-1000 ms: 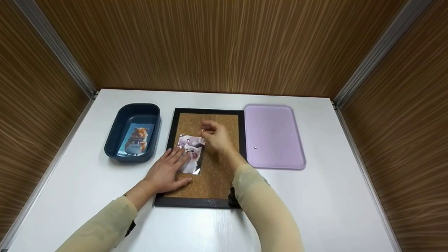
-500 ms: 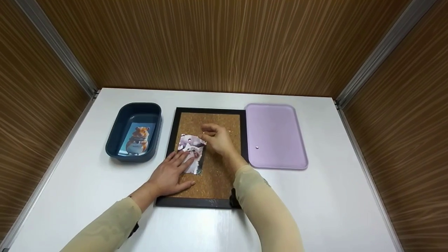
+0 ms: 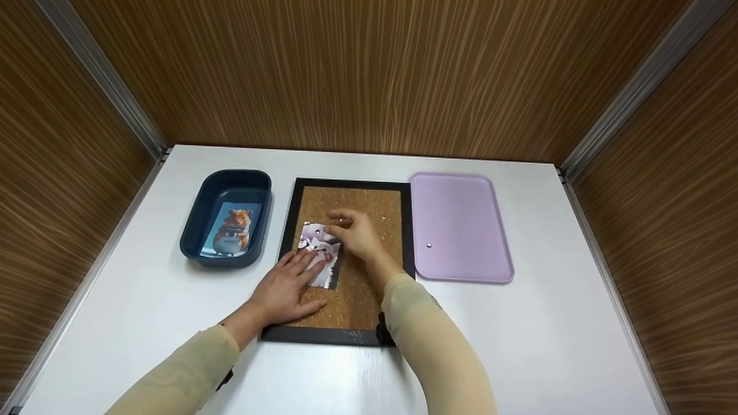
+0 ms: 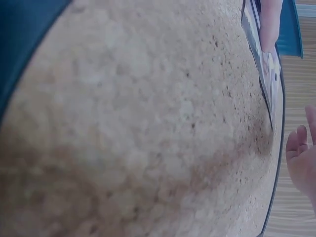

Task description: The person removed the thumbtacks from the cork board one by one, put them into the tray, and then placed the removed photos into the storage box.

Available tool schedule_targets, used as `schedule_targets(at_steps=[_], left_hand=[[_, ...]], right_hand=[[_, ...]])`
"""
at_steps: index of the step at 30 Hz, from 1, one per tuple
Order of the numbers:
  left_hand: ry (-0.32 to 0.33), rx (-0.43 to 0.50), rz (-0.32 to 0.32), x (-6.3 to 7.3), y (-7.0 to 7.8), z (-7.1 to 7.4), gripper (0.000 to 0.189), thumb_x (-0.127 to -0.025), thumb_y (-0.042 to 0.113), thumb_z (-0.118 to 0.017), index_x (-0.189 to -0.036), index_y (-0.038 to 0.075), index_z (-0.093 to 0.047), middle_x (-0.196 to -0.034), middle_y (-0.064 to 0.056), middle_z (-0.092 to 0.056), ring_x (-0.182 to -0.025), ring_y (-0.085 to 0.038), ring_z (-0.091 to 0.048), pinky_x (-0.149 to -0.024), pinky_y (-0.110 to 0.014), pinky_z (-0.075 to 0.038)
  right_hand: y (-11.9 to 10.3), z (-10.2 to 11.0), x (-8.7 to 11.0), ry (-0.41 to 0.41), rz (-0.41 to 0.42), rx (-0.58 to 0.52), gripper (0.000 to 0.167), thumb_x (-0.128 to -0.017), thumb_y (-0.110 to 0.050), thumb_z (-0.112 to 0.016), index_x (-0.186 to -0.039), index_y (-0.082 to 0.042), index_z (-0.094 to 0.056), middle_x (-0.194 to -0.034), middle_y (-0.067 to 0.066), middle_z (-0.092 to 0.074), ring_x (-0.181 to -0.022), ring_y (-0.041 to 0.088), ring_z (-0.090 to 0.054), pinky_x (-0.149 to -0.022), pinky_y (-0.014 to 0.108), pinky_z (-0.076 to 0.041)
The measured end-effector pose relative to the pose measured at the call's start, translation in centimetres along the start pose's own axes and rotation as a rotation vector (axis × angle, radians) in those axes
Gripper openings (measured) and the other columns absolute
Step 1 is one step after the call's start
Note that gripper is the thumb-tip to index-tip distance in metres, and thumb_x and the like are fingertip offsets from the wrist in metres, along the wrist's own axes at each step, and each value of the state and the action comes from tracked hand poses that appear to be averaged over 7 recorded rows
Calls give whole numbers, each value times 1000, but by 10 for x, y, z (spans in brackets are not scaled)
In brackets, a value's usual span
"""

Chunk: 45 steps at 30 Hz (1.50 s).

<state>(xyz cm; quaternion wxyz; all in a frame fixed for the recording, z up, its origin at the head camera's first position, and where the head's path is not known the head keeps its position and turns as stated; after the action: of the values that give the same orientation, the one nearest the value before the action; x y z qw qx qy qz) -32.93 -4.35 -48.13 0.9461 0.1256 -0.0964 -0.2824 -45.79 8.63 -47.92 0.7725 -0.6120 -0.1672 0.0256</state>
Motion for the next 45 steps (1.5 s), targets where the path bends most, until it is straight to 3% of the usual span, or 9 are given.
schedule_targets(at_steps=[4,12,22,29,39,45], left_hand=[[-12,-2,6,1,0,-2,91,-96,79,-45,-163,17,-44,-168,-15,-39,-156,-33,-33,-129,-50,-20],[-22,-4,11,0,0,-2,91,-97,79,-44,-164,18,-43,-168,-14,-39,-157,-33,-31,-130,-50,-19],[-8,-25,9,0,-1,-1,91,-97,79,-45,-164,18,-44,-168,-14,-40,-156,-32,-34,-129,-51,-22],[-11,-30,10,-1,-1,-1,90,-97,79,-46,-163,18,-44,-168,-14,-39,-157,-31,-33,-129,-51,-22],[-13,-30,9,-1,-1,-2,91,-97,79,-45,-163,18,-44,-168,-13,-39,-157,-31,-33,-129,-51,-22],[-27,-46,12,0,-2,-3,91,-97,80,-44,-164,18,-44,-168,-13,-39,-157,-31,-32,-129,-50,-21]], right_hand=[[2,-7,-4,-25,22,20,34,-92,1,-80,-124,9,-72,-120,27,-74,-96,19,-72,-77,20,-57],[5,-16,-12,-61,63,21,27,-92,5,-79,-117,12,-73,-116,26,-75,-103,33,-71,-86,23,-58],[4,-20,-21,-75,55,59,25,-92,-1,-81,-115,7,-76,-112,20,-77,-96,19,-71,-82,23,-56],[5,-26,-25,-103,12,12,28,-92,0,-80,-119,7,-75,-116,23,-76,-97,19,-71,-83,24,-57],[14,-28,-31,-111,23,4,27,-91,0,-81,-117,6,-77,-114,20,-77,-99,19,-71,-86,26,-57],[24,-32,-30,-144,-22,64,28,-92,-4,-81,-119,1,-77,-118,13,-77,-107,21,-70,-93,29,-57]])
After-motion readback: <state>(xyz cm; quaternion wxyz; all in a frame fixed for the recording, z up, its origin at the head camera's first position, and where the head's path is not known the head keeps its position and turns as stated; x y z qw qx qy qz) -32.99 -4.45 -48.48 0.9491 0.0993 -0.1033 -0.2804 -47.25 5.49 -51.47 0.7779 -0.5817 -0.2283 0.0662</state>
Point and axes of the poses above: each hand's wrist, its own x-axis away from the middle knuckle, its own z-axis out of the back of the hand, y = z × x, the point moved 10 cm from there along -x, towards the middle knuckle
